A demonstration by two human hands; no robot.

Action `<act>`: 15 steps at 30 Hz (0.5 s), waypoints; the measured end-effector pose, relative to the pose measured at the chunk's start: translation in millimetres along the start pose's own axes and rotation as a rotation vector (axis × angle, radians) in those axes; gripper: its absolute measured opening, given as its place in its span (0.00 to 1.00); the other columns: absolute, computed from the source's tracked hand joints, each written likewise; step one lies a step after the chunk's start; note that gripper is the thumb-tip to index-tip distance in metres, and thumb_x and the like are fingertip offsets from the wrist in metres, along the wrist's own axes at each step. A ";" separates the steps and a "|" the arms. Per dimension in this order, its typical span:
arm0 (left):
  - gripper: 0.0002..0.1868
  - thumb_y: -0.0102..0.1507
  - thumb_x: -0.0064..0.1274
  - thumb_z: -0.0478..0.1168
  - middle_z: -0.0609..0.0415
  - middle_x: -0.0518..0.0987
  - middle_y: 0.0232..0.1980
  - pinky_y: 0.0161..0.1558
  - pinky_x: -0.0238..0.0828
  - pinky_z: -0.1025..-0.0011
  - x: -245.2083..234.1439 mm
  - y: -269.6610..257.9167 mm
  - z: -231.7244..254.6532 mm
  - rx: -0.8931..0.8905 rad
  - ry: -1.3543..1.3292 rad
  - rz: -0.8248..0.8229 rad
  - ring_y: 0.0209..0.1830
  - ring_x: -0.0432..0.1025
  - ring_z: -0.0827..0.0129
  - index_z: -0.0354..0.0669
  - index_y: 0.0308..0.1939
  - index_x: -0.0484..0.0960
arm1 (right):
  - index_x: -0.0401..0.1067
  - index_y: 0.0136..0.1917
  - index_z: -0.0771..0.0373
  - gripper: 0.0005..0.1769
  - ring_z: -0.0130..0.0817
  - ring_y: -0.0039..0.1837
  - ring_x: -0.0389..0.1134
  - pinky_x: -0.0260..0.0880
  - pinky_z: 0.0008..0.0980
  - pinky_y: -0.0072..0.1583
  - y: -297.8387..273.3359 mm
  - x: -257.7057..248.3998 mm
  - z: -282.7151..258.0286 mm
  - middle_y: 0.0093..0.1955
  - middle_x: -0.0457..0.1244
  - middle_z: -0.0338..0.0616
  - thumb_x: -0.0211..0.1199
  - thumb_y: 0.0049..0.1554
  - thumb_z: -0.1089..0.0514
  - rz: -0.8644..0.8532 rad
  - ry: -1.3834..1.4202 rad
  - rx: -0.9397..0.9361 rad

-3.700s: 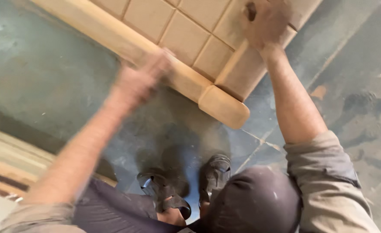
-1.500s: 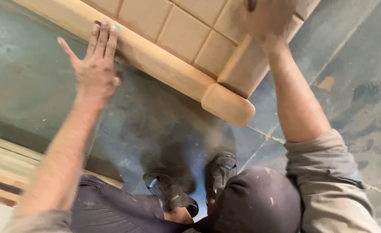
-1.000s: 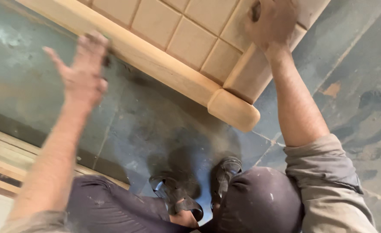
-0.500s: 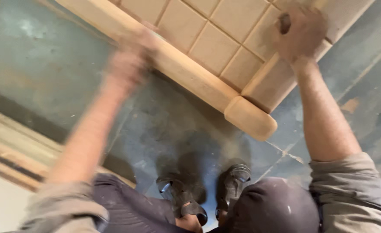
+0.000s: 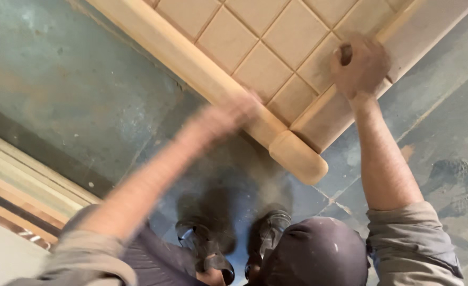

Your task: The person sands the surfaces of a wooden headboard or furniture panel by hand using a small piece of sandpaper.

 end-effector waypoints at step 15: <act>0.34 0.58 0.48 0.33 0.44 0.69 0.72 0.76 0.55 0.56 -35.4 50.2 71.9 -0.262 -0.443 0.034 0.76 0.60 0.54 0.34 0.71 0.68 | 0.70 0.39 0.57 0.06 0.47 0.51 0.67 0.62 0.48 0.53 1.9 -1.7 -0.8 0.44 0.66 0.40 0.67 0.51 0.59 0.066 -0.030 -0.042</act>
Point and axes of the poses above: each hand's wrist, its own y-axis towards the middle knuckle, its own x-axis out of the palm, z = x × y, the point moved 7 cm from there along y, towards the middle knuckle
